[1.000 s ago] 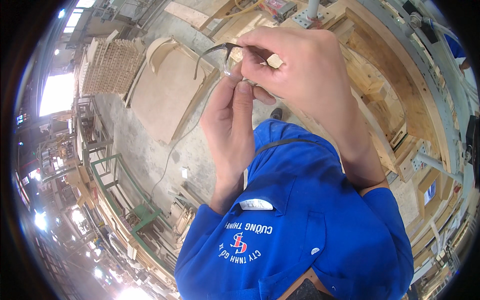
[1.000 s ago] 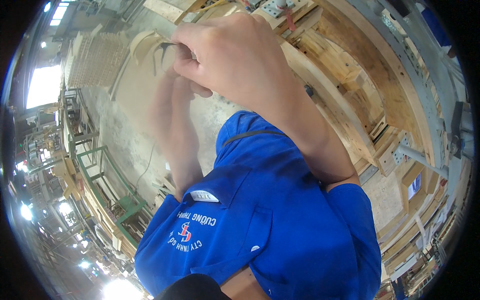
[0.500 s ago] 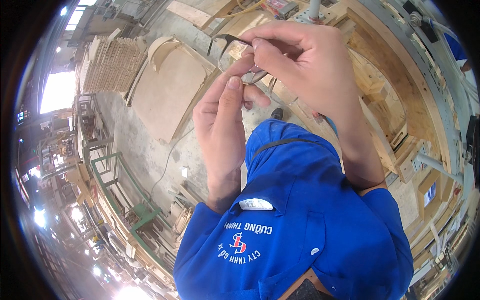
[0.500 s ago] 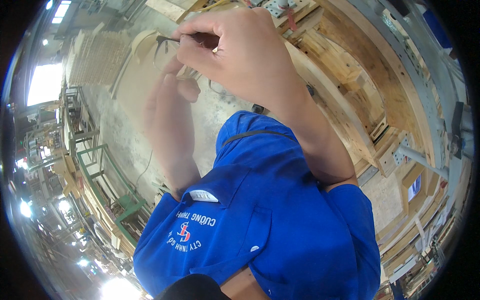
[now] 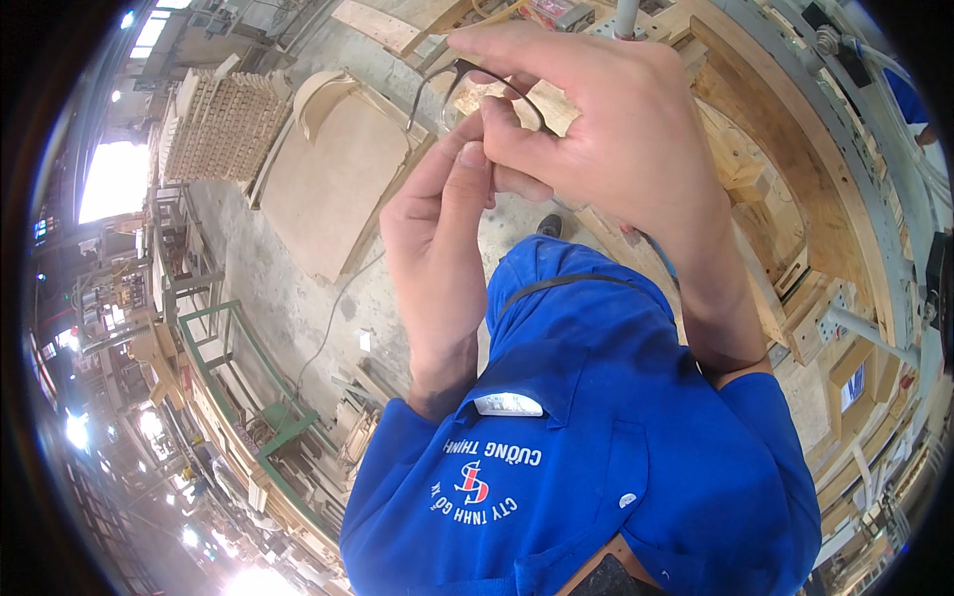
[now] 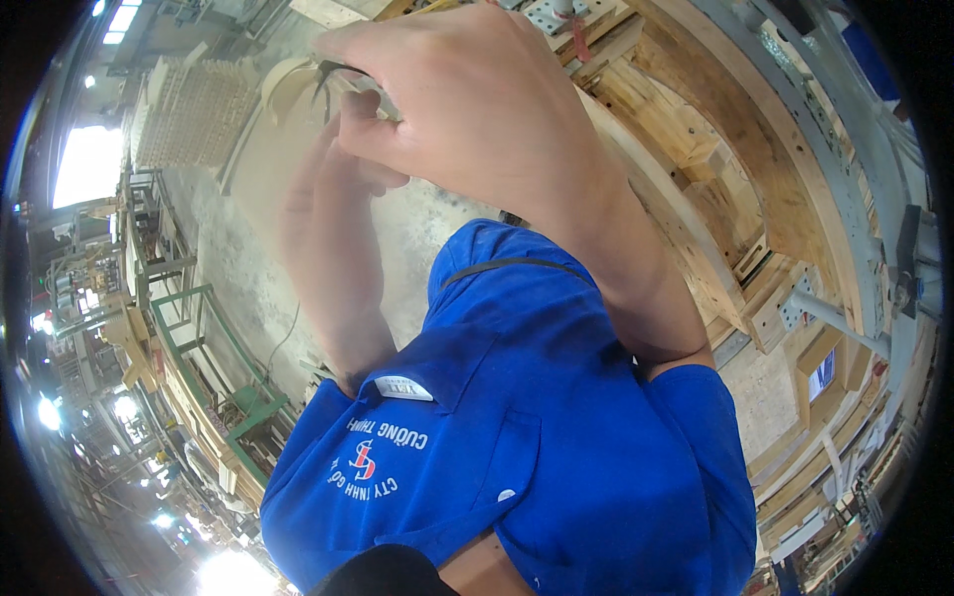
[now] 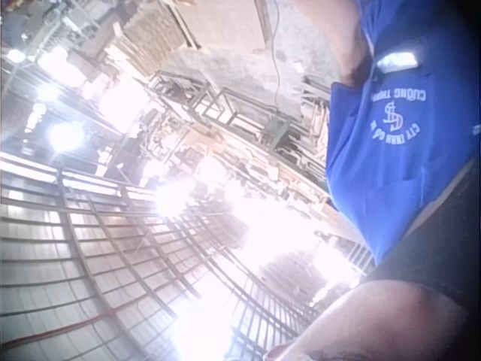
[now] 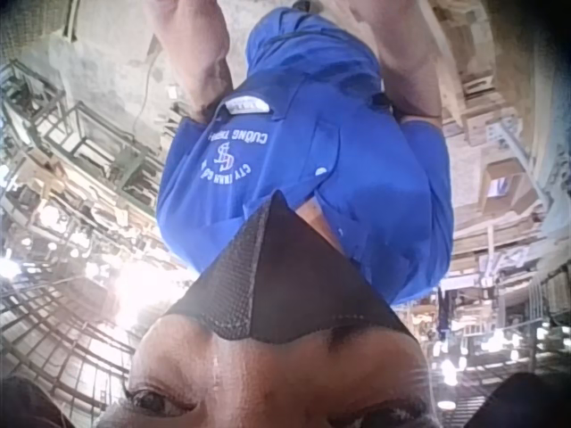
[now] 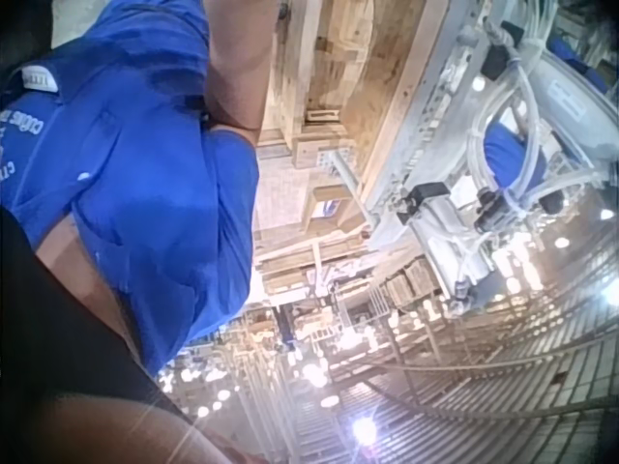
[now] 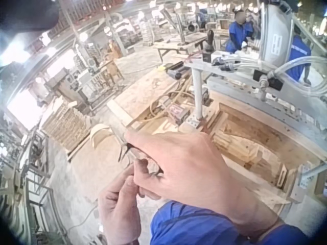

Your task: The person removes eyeglasses, then picks up curved wooden pieces and places them into a shaping jig. Using a hammer, the person taps the wood to conform it to the jig's profile, repeating this process for several pieces.

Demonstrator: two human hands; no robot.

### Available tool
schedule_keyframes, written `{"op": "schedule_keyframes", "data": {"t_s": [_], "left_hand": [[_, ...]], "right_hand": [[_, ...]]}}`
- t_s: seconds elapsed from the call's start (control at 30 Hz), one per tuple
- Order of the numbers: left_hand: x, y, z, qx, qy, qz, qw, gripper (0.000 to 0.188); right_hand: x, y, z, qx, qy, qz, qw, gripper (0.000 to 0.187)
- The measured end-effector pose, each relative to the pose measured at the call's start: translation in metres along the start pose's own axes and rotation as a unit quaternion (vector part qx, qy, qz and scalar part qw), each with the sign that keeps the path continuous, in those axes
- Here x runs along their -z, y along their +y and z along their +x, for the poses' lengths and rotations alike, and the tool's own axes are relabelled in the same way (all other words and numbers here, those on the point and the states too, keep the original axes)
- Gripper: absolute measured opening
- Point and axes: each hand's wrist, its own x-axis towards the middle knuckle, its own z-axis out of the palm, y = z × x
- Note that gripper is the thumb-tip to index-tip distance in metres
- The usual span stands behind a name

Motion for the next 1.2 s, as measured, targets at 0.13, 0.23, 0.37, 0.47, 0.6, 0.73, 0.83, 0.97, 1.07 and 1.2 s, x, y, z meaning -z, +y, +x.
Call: {"op": "schedule_keyframes", "data": {"t_s": [0.13, 0.23, 0.37, 0.47, 0.6, 0.73, 0.83, 0.97, 1.07, 1.2], "left_hand": [[-0.003, 0.008, 0.000, -0.001, -0.010, 0.020, 1.000, 0.034], [-0.003, 0.007, 0.000, -0.004, -0.014, 0.026, 1.000, 0.033], [-0.005, 0.012, 0.000, 0.034, -0.018, 0.051, 0.998, 0.032], [-0.007, 0.009, -0.001, 0.014, 0.027, 0.088, 0.996, 0.031], [-0.008, 0.011, 0.002, -0.001, 0.008, 0.103, 0.995, 0.030], [-0.006, 0.007, 0.000, 0.002, 0.017, 0.115, 0.993, 0.031], [-0.007, 0.006, 0.001, -0.002, 0.016, 0.104, 0.994, 0.030], [-0.003, 0.006, 0.001, -0.008, -0.002, 0.116, 0.993, 0.030], [-0.002, -0.001, 0.001, -0.015, 0.025, 0.122, 0.992, 0.030], [-0.002, 0.004, 0.001, -0.001, 0.012, 0.120, 0.993, 0.029]], "right_hand": [[0.003, 0.001, 0.002, -0.012, -0.040, -0.010, 0.999, 0.030], [0.004, 0.001, 0.002, -0.015, -0.049, -0.016, 0.999, 0.026], [0.005, 0.001, 0.001, -0.047, -0.088, -0.081, 0.992, 0.025], [0.003, -0.003, 0.000, -0.043, -0.052, -0.017, 0.998, 0.024], [-0.001, 0.004, -0.001, -0.027, -0.036, -0.046, 0.998, 0.026], [-0.001, 0.005, -0.006, -0.032, -0.036, -0.028, 0.998, 0.030], [-0.002, 0.011, -0.007, -0.009, -0.036, -0.051, 0.998, 0.034], [-0.003, 0.010, -0.008, -0.022, -0.040, -0.051, 0.998, 0.039], [-0.004, 0.004, -0.009, -0.026, -0.041, -0.032, 0.998, 0.043], [-0.005, 0.009, -0.009, -0.023, -0.043, -0.045, 0.998, 0.047]]}}
